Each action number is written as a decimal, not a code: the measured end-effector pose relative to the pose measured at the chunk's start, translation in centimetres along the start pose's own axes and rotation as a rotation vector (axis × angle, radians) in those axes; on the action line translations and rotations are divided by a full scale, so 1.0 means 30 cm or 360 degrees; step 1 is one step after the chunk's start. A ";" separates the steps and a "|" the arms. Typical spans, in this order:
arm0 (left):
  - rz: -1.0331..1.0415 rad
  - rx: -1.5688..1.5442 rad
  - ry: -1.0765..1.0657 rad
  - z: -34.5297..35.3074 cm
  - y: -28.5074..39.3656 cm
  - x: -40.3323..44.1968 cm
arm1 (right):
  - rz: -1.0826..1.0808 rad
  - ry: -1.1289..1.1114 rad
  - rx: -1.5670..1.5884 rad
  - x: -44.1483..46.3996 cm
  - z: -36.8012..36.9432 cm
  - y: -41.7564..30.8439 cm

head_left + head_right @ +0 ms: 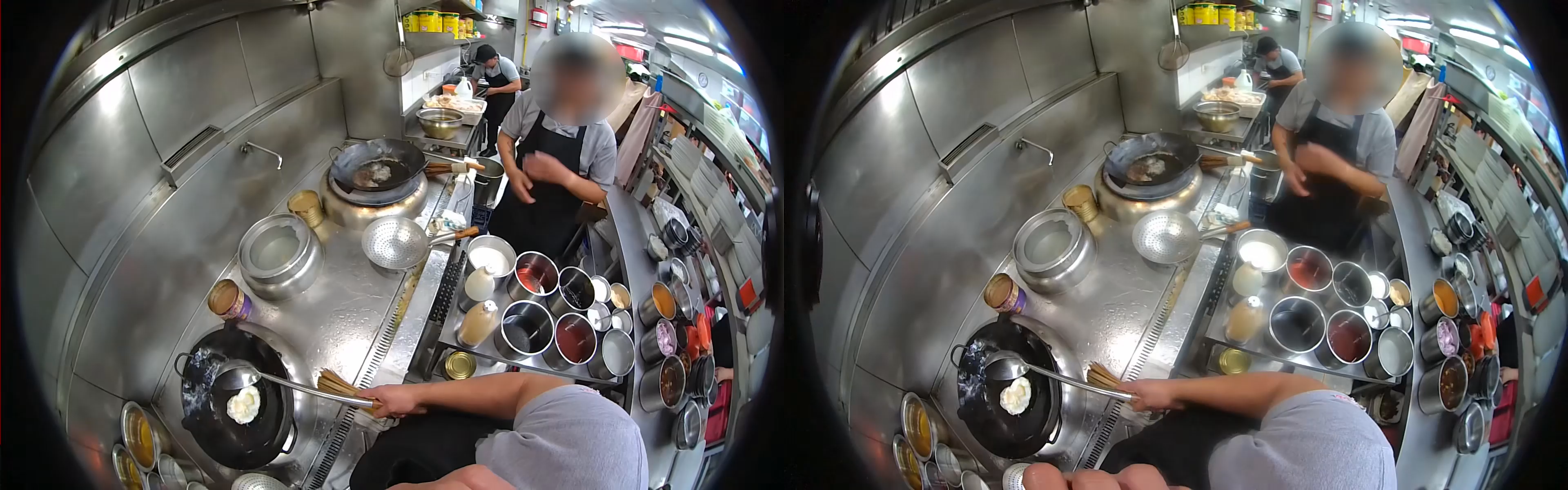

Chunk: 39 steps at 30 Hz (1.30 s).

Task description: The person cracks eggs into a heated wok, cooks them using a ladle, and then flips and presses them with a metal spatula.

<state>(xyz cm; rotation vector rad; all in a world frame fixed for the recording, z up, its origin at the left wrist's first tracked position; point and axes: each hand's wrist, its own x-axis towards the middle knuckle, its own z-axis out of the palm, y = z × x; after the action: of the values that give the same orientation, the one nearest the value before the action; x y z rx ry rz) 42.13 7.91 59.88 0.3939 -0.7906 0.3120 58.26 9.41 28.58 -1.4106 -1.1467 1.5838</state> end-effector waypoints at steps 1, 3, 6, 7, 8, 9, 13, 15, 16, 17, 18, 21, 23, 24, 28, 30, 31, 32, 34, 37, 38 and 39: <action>0.0008 0.0005 0.0012 0.005 0.010 -0.008 | 0.0027 -0.0012 -0.0024 0.010 0.009 0.004; 0.0008 0.0011 -0.0009 0.006 0.026 -0.014 | 0.0088 -0.0027 -0.0080 0.026 0.016 0.021; 0.0103 0.0017 -0.0060 0.004 0.032 -0.014 | -0.0057 -0.0040 -0.0312 0.051 0.034 0.030; 0.0195 -0.0001 -0.0102 -0.008 0.013 -0.001 | -0.0083 -0.0046 -0.0326 0.054 0.042 0.027; 0.0246 0.0004 -0.0100 -0.020 0.009 -0.002 | -0.0076 -0.0055 -0.0246 0.054 0.054 0.026; 0.0297 0.0009 -0.0098 -0.033 0.004 -0.003 | -0.0072 -0.0064 -0.0170 0.054 0.060 0.022; 0.0153 0.0410 0.0217 -0.045 0.097 -0.048 | -0.0034 -0.0015 -0.0226 0.063 0.064 0.052; 0.0179 0.0733 0.0303 -0.074 0.145 -0.100 | 0.0001 -0.0025 -0.0219 0.054 0.068 0.053; 0.0172 0.0881 0.0332 -0.082 0.181 -0.132 | 0.0012 -0.0005 -0.0237 0.048 0.064 0.049; 0.0175 0.1041 0.0370 -0.091 0.219 -0.174 | 0.0023 -0.0004 -0.0260 0.044 0.062 0.050; 0.0173 0.1021 0.0377 -0.111 0.257 -0.240 | -0.0052 -0.0026 -0.0283 0.055 0.049 0.084; 0.0240 0.1375 0.0738 -0.228 0.354 -0.573 | 0.0062 -0.0034 -0.0298 0.060 0.014 0.123; -0.0093 0.1965 0.1147 -0.227 0.447 -0.775 | 0.0212 -0.0039 -0.0371 0.043 0.003 0.030; -0.0310 0.2225 0.1330 -0.209 0.488 -0.818 | 0.0266 -0.0056 -0.0287 0.037 0.019 -0.059; -0.0827 0.3079 0.2215 -0.344 0.605 -1.140 | 0.0160 -0.0081 -0.0015 0.141 0.055 -0.123; -0.0823 0.3414 0.2257 -0.389 0.634 -1.134 | 0.0189 -0.0021 0.0009 0.206 0.086 -0.176; -0.0863 0.3477 0.2221 -0.444 0.634 -1.165 | 0.0220 0.0050 -0.0079 0.236 0.099 -0.201; -0.0900 0.3541 0.2180 -0.519 0.637 -1.209 | 0.0188 0.0037 -0.0104 0.275 0.102 -0.214; -0.1113 0.3482 0.2121 -0.614 0.626 -1.229 | 0.0128 0.0011 -0.0139 0.354 0.111 -0.226; -0.1363 0.3371 0.2152 -0.700 0.567 -1.212 | 0.0101 -0.0022 -0.0221 0.412 0.143 -0.277; -0.1321 0.3415 0.2187 -0.711 0.545 -1.212 | 0.0097 0.0018 -0.0289 0.432 0.150 -0.274; -0.1278 0.3458 0.2219 -0.713 0.530 -1.209 | 0.0078 0.0014 -0.0283 0.434 0.161 -0.289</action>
<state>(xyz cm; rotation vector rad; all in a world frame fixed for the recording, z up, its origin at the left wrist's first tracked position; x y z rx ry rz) 24.79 27.15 23.07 2.0805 1.4458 0.4515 51.17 23.71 32.13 -1.5689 -1.2827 1.5386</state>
